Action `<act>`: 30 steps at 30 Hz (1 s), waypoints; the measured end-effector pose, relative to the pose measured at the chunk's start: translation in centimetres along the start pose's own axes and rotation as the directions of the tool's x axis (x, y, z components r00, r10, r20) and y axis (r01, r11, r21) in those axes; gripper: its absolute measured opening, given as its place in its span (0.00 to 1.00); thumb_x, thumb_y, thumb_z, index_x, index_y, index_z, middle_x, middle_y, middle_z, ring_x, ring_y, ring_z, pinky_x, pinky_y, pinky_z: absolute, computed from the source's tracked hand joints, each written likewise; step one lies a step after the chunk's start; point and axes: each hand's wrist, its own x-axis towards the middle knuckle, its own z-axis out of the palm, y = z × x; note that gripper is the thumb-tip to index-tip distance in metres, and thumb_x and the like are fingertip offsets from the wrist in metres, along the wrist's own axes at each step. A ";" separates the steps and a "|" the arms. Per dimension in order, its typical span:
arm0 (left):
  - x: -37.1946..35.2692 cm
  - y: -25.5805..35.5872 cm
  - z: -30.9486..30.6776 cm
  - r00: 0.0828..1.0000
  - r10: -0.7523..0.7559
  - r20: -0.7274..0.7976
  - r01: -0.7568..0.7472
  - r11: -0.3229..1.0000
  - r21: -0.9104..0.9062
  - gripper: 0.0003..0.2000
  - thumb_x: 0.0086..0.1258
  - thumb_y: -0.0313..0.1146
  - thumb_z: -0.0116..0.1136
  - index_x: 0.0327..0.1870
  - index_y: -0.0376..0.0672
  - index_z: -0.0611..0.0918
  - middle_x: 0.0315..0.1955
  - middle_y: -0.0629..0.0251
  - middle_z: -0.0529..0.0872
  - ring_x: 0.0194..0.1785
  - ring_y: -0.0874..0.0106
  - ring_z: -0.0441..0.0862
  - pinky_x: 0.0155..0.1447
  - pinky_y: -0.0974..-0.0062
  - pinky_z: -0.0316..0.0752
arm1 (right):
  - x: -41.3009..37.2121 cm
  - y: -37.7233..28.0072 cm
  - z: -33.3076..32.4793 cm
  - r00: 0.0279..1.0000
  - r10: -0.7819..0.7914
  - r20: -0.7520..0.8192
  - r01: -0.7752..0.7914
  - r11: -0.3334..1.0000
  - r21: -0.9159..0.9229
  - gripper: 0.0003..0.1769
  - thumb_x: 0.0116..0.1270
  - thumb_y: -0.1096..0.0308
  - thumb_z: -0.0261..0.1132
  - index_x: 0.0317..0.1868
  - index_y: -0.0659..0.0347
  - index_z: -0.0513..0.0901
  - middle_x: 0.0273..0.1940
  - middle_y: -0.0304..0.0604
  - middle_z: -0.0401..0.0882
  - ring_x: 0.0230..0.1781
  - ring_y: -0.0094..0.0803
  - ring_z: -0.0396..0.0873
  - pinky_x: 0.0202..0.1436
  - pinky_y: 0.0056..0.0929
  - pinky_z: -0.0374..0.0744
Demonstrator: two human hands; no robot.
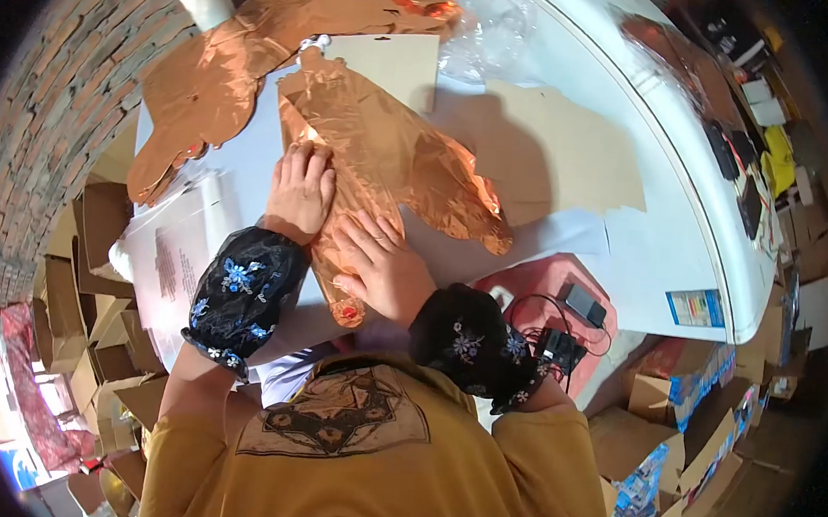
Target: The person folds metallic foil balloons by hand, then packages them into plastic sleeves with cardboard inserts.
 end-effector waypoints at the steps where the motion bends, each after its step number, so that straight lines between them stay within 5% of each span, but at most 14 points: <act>1: 0.0 0.1 0.2 1.000 -0.002 -0.019 0.003 0.999 0.044 0.18 0.75 0.39 0.49 0.61 0.44 0.75 0.61 0.54 0.74 0.69 0.55 0.67 0.71 0.56 0.62 | 0.0 -0.4 -1.4 0.998 0.009 -0.061 -0.011 0.999 -0.030 0.31 0.64 0.59 0.69 0.65 0.64 0.74 0.67 0.52 0.72 0.67 0.51 0.70 0.70 0.44 0.69; 4: 0.1 0.3 -0.2 1.000 0.006 -0.003 -0.006 0.999 0.049 0.18 0.74 0.40 0.49 0.62 0.44 0.75 0.60 0.55 0.74 0.69 0.55 0.67 0.71 0.57 0.61 | -2.1 -2.0 -4.9 0.836 0.538 -0.104 -0.548 0.829 -0.113 0.26 0.65 0.60 0.68 0.59 0.65 0.75 0.58 0.53 0.75 0.58 0.53 0.74 0.60 0.47 0.73; 6: 0.2 0.4 -0.2 1.000 0.005 -0.009 -0.005 0.998 0.056 0.18 0.74 0.39 0.49 0.61 0.44 0.75 0.60 0.55 0.74 0.68 0.56 0.68 0.71 0.58 0.62 | -4.3 -0.2 -6.0 0.746 0.561 -0.358 -0.654 0.719 -0.235 0.23 0.65 0.59 0.67 0.54 0.66 0.76 0.48 0.54 0.75 0.51 0.55 0.74 0.52 0.48 0.74; 9: 0.1 0.3 0.0 1.000 0.007 -0.014 -0.006 0.998 0.064 0.18 0.73 0.39 0.50 0.61 0.44 0.75 0.60 0.55 0.75 0.68 0.56 0.68 0.71 0.58 0.62 | -6.5 1.8 -5.9 0.661 0.571 -0.487 -0.747 0.563 -0.354 0.25 0.66 0.57 0.67 0.54 0.67 0.76 0.46 0.55 0.73 0.48 0.55 0.73 0.51 0.47 0.73; 12: 0.0 0.2 0.1 1.000 0.014 -0.020 -0.013 0.998 0.066 0.18 0.73 0.39 0.50 0.61 0.43 0.75 0.60 0.55 0.75 0.68 0.55 0.69 0.70 0.57 0.63 | -6.3 3.4 -4.4 0.599 0.551 -0.581 -0.793 0.510 -0.334 0.22 0.63 0.60 0.69 0.50 0.68 0.76 0.41 0.52 0.73 0.44 0.52 0.73 0.48 0.45 0.73; 14: 0.1 0.1 0.3 0.999 0.013 -0.040 -0.010 0.998 0.069 0.19 0.72 0.40 0.51 0.60 0.43 0.76 0.60 0.55 0.75 0.68 0.55 0.69 0.70 0.57 0.63 | -6.2 4.0 -3.8 0.549 0.592 -0.590 -0.798 0.582 -0.158 0.18 0.63 0.61 0.68 0.47 0.66 0.77 0.40 0.51 0.73 0.44 0.51 0.72 0.49 0.45 0.72; 17: 0.0 0.1 0.5 0.999 0.000 -0.050 0.002 0.999 0.049 0.19 0.72 0.40 0.51 0.61 0.43 0.76 0.60 0.55 0.75 0.67 0.55 0.69 0.71 0.57 0.63 | -5.7 3.3 -4.0 0.520 0.668 -0.533 -0.759 0.647 0.070 0.11 0.63 0.69 0.67 0.43 0.65 0.78 0.42 0.50 0.77 0.45 0.49 0.74 0.51 0.43 0.75; 20: -0.1 0.1 0.7 0.996 -0.021 -0.088 0.021 1.000 -0.008 0.16 0.73 0.37 0.51 0.60 0.44 0.75 0.59 0.55 0.76 0.67 0.54 0.70 0.69 0.58 0.64 | -2.8 0.4 -4.4 0.678 0.481 -0.556 -0.458 0.868 0.193 0.10 0.61 0.75 0.68 0.42 0.65 0.76 0.47 0.52 0.79 0.49 0.50 0.78 0.52 0.41 0.77; 21: -0.1 0.1 0.6 0.996 -0.023 -0.083 0.022 1.000 -0.006 0.16 0.72 0.37 0.53 0.57 0.43 0.76 0.58 0.56 0.77 0.67 0.54 0.71 0.69 0.58 0.64 | -2.1 -0.3 -4.3 0.782 0.313 -0.539 -0.348 0.937 0.038 0.11 0.59 0.79 0.67 0.41 0.64 0.76 0.52 0.52 0.80 0.54 0.52 0.79 0.54 0.40 0.79; 26: -0.1 -0.5 0.1 0.998 -0.026 -0.066 0.019 0.995 -0.103 0.16 0.67 0.37 0.55 0.53 0.42 0.77 0.51 0.55 0.77 0.57 0.55 0.74 0.68 0.59 0.66 | 0.4 -2.3 -1.5 0.973 0.027 -0.231 0.011 0.987 0.161 0.12 0.58 0.79 0.67 0.41 0.60 0.74 0.55 0.48 0.80 0.62 0.50 0.76 0.65 0.43 0.75; 30: 0.1 -1.2 0.1 0.998 -0.052 -0.045 0.044 0.986 -0.161 0.12 0.68 0.34 0.54 0.51 0.43 0.78 0.48 0.58 0.79 0.55 0.55 0.75 0.63 0.60 0.69 | 0.3 -2.1 0.0 0.997 -0.033 -0.074 0.046 0.982 0.182 0.13 0.59 0.75 0.67 0.43 0.60 0.73 0.58 0.47 0.79 0.67 0.49 0.72 0.72 0.47 0.67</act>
